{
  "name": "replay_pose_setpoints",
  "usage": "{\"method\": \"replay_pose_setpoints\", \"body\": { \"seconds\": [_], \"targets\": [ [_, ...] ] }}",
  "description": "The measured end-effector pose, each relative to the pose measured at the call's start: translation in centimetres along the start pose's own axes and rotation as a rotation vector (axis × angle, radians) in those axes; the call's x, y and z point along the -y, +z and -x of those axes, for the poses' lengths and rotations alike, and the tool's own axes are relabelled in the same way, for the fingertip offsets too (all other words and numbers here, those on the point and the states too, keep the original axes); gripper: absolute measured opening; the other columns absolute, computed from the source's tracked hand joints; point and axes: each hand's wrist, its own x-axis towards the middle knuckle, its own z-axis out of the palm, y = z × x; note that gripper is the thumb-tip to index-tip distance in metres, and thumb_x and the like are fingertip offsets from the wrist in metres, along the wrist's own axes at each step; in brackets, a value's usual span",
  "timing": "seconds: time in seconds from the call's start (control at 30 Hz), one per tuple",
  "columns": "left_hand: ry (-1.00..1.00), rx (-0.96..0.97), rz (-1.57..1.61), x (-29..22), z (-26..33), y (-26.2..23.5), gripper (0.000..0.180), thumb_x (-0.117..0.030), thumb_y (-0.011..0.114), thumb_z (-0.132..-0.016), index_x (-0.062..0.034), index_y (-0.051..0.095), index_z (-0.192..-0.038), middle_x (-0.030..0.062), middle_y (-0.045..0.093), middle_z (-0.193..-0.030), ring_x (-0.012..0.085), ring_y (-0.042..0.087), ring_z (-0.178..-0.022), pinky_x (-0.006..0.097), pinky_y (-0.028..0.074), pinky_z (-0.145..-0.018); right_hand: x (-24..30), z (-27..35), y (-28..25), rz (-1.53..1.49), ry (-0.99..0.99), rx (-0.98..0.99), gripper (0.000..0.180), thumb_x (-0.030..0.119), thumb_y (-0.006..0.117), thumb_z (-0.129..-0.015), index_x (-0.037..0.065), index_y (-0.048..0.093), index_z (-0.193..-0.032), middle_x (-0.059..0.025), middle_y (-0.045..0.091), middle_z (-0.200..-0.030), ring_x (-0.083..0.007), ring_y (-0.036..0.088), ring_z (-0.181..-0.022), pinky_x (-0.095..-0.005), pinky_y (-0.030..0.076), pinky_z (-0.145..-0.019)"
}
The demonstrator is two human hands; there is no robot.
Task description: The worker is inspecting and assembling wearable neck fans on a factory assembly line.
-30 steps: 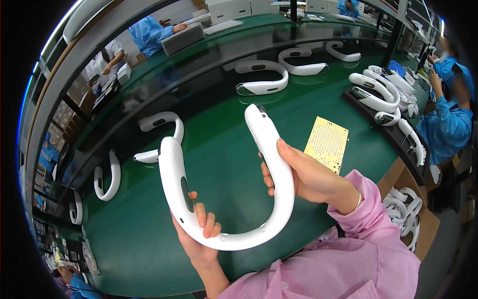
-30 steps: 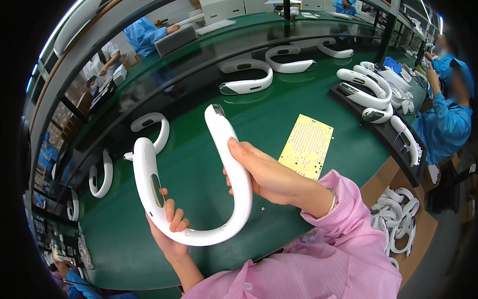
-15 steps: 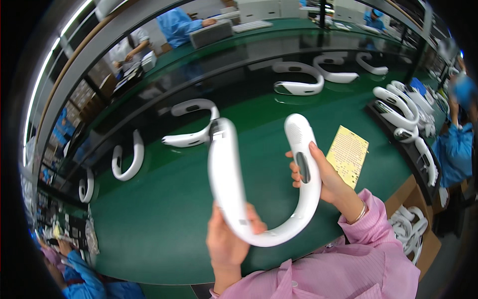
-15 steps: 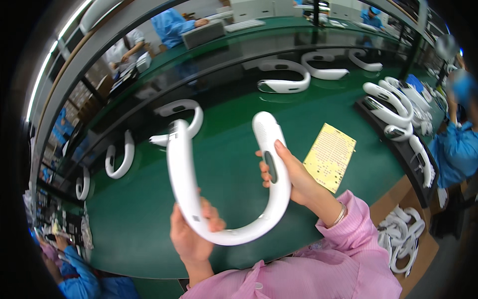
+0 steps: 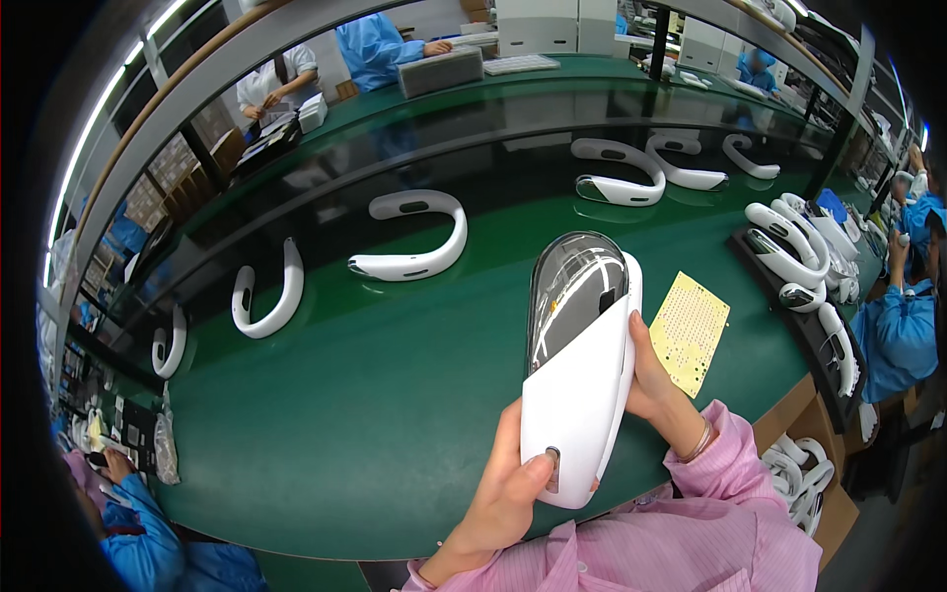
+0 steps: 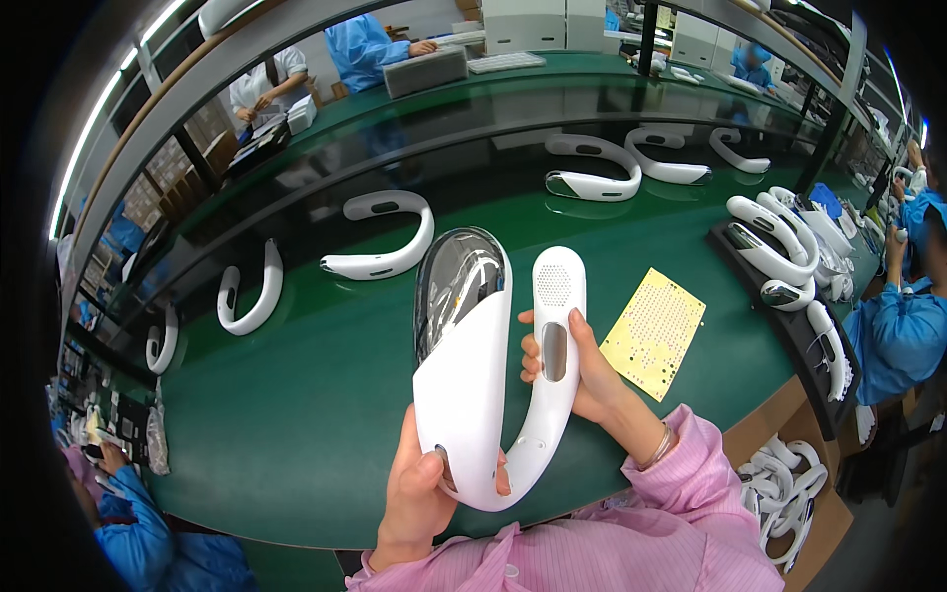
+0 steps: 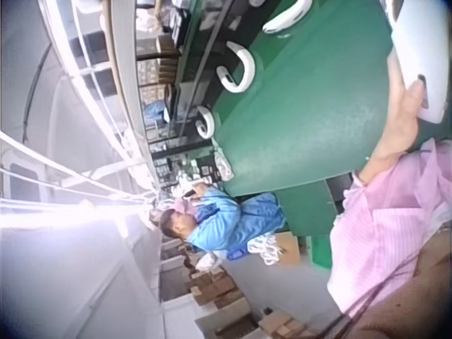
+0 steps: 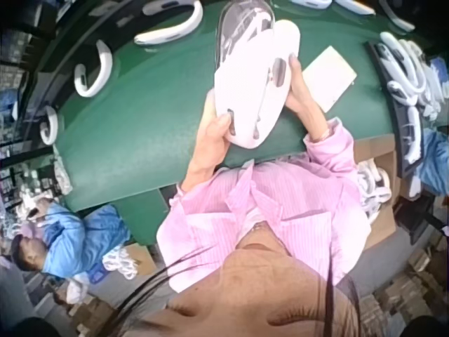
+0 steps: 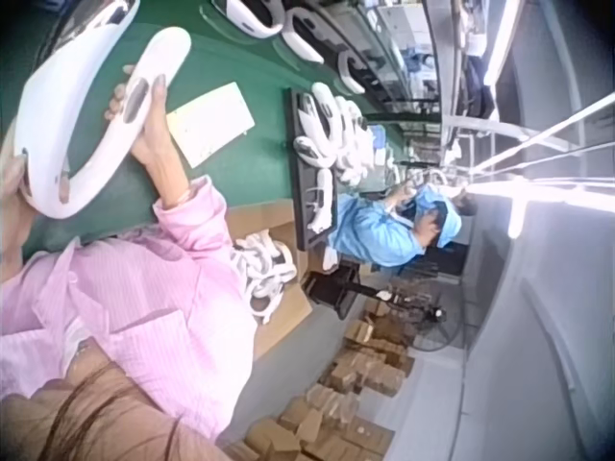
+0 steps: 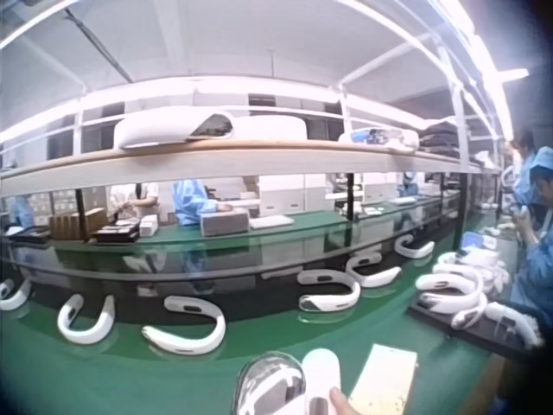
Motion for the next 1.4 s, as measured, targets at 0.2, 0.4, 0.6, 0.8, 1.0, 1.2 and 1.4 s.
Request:
{"method": "replay_pose_setpoints", "body": {
  "seconds": [0.2, 0.4, 0.6, 0.8, 1.0, 1.2, 1.4],
  "targets": [
    [0.359, -0.185, -0.243, 0.8, -2.7, -2.0, 0.056, -0.031, 0.035, -0.095, 0.0031, 0.021, -0.136, 0.0148, 0.035, -0.134, 0.0228, 0.038, -0.12, 0.038, 0.031, -0.099, 1.3, -2.5, -1.5, -0.01, -0.038, -0.128, 0.031, 0.023, 0.06, -0.083, 0.004, 0.046, -0.103, -0.0027, 0.05, -0.074, -0.0129, 0.05, -0.062, -0.0283, 0.046, -0.059],
    [0.085, -0.159, -0.147, 2.6, -3.2, -4.4, 0.036, -0.014, 0.041, -0.092, 0.0014, 0.045, -0.125, 0.0124, 0.041, -0.133, 0.023, 0.045, -0.115, 0.037, 0.039, -0.095, 5.8, -14.1, -3.0, -0.146, -0.172, -0.356, 0.038, 0.029, 0.054, -0.087, 0.003, 0.042, -0.11, -0.0134, 0.051, -0.093, -0.0247, 0.053, -0.084, -0.0403, 0.046, -0.081],
    [0.068, -0.299, -0.202, 2.8, -3.6, -4.6, 0.029, -0.01, 0.047, -0.086, 0.0042, 0.053, -0.11, 0.0148, 0.056, -0.111, 0.0229, 0.058, -0.094, 0.034, 0.048, -0.08, 11.5, -19.2, -8.0, 0.995, -0.045, -0.585, 0.041, 0.03, 0.05, -0.085, -0.004, 0.048, -0.109, -0.0221, 0.046, -0.123, -0.0337, 0.046, -0.115, -0.0437, 0.042, -0.091],
    [-0.001, -0.22, -0.176, 2.4, -2.5, -6.1, 0.024, -0.008, 0.048, -0.088, -0.0001, 0.055, -0.11, 0.0076, 0.061, -0.097, 0.0129, 0.057, -0.087, 0.025, 0.044, -0.079, 17.9, -21.9, -18.6, 2.276, -0.921, -1.018, 0.05, 0.006, 0.069, -0.062, 0.006, 0.049, -0.108, -0.011, 0.05, -0.11, -0.0304, 0.044, -0.112, -0.043, 0.034, -0.097],
    [0.011, -0.216, -0.211, 1.4, -2.3, -6.4, 0.022, -0.009, 0.049, -0.089, -0.0008, 0.057, -0.107, 0.0073, 0.061, -0.095, 0.0127, 0.056, -0.085, 0.024, 0.044, -0.078, 19.8, -20.3, -17.9, 2.235, -0.752, -0.663, 0.037, 0.017, 0.068, -0.072, 0.003, 0.049, -0.1, -0.0142, 0.05, -0.097, -0.0321, 0.05, -0.096, -0.0477, 0.036, -0.087],
    [0.418, -0.258, -0.797, 1.1, -1.5, -5.8, 0.03, -0.008, 0.056, -0.084, 0.0014, 0.052, -0.112, 0.0124, 0.049, -0.119, 0.0234, 0.052, -0.105, 0.035, 0.041, -0.092, 14.4, -10.9, -2.7, 1.982, -0.887, -0.329, 0.036, 0.024, 0.068, -0.073, -0.001, 0.053, -0.093, -0.0215, 0.054, -0.093, -0.04, 0.056, -0.078, -0.0452, 0.045, -0.07],
    [0.701, -0.048, -1.467, -3.3, -1.4, -1.0, 0.058, -0.016, 0.067, -0.075, 0.0005, 0.042, -0.125, 0.0182, 0.048, -0.121, 0.037, 0.046, -0.111, 0.046, 0.031, -0.099, 5.5, 2.2, 8.7, 2.113, -1.065, 0.691, 0.022, 0.02, 0.059, -0.073, 0.004, 0.05, -0.085, -0.0091, 0.052, -0.073, -0.0227, 0.055, -0.07, -0.0322, 0.044, -0.065]
  ]
}}
